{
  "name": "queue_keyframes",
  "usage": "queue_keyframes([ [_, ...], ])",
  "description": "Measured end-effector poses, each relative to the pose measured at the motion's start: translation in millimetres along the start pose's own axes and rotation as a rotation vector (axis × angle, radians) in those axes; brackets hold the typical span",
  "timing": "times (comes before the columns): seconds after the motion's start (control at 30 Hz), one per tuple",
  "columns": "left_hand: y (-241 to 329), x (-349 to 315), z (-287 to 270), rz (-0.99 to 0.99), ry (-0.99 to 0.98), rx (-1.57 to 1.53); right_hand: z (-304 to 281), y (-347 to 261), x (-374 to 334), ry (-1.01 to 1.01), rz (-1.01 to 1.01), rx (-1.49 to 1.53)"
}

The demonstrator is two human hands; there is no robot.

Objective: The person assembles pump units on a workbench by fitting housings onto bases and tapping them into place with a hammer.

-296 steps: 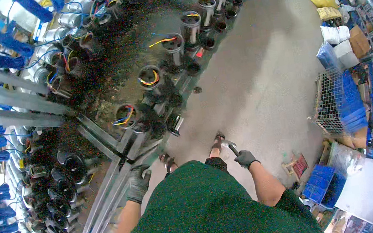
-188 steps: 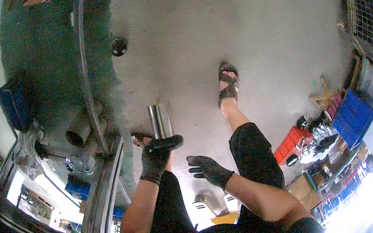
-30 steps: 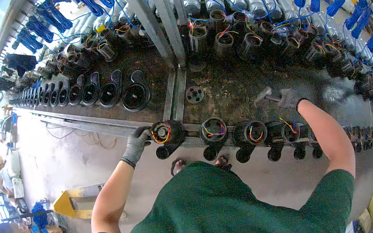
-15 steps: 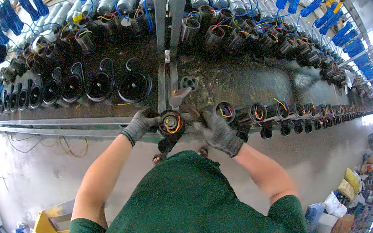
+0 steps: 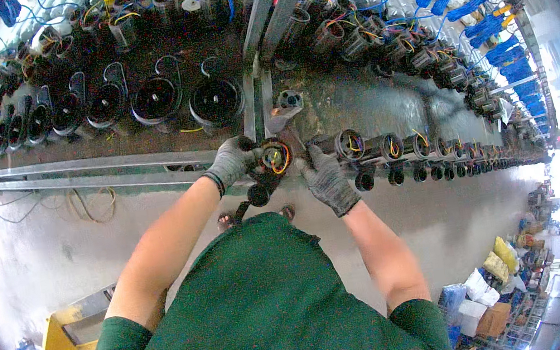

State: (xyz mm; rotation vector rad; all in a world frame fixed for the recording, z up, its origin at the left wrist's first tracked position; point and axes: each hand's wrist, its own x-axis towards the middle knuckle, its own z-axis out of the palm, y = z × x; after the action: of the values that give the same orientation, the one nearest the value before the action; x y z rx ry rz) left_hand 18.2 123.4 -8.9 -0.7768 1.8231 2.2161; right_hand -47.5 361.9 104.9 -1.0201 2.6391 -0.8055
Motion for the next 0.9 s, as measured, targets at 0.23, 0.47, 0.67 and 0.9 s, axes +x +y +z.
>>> queue_keyframes([
  [0.23,22.1,-13.3,5.5,0.17,0.093,0.47,-0.5,24.6,-0.5,-0.153,0.222,0.154],
  [0.47,38.7,-20.5,3.9,0.095,0.065,0.492,-18.7,-7.9,-83.5,0.066,0.284,0.465],
  [0.67,18.9,-6.4,3.1,0.143,0.036,0.393,-4.4,24.3,-92.8,-0.146,0.319,0.095],
  [0.9,13.0,1.7,6.3,0.197,0.096,0.514,10.5,35.7,-88.6,-0.113,0.355,0.245],
])
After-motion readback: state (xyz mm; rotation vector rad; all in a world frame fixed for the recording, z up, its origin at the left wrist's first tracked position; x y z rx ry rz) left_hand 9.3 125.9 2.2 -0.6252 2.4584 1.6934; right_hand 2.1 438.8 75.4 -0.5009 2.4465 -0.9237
